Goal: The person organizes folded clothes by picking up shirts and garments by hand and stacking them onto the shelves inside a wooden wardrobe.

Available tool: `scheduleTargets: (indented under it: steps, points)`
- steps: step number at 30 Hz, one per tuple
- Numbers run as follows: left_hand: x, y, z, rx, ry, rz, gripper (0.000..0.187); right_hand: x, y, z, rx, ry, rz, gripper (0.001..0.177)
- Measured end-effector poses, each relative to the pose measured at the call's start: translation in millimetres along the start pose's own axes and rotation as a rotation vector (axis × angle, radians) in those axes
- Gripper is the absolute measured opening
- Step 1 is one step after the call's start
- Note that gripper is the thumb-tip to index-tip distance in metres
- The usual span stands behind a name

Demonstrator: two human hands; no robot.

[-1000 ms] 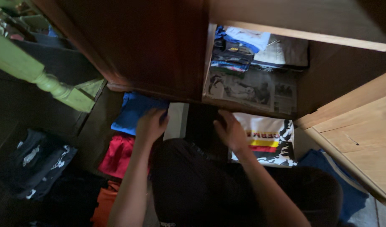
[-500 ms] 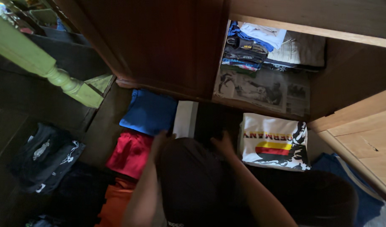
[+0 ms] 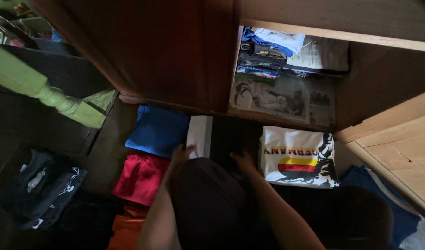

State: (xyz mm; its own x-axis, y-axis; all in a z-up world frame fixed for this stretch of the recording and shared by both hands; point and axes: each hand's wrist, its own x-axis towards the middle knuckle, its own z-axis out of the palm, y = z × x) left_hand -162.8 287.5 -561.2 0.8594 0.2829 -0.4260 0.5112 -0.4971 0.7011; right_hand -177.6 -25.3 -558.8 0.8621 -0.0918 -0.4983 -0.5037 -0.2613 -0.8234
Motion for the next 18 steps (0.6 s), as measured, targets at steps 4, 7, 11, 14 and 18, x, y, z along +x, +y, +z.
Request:
scheduleTargets:
  steps: [4,7,11,14,18]
  points:
    - [4,1,-14,0.418,-0.038,0.836,0.061,8,-5,1,0.193,0.001,0.006,0.069]
    - [9,24,-22,-0.205,-0.223,0.482,0.055,11,1,-6,0.475,-0.121,0.035,0.057]
    - [0,49,-30,-0.684,-0.354,-0.102,0.054,14,-13,-7,0.554,-0.08,0.073,0.061]
    - [3,53,-31,-0.731,-0.378,0.048,0.061,5,-32,-13,0.667,-0.039,0.127,0.073]
    - [-15,74,-49,-0.711,-0.349,0.2,0.065,-38,-88,-24,0.566,-0.074,-0.078,0.09]
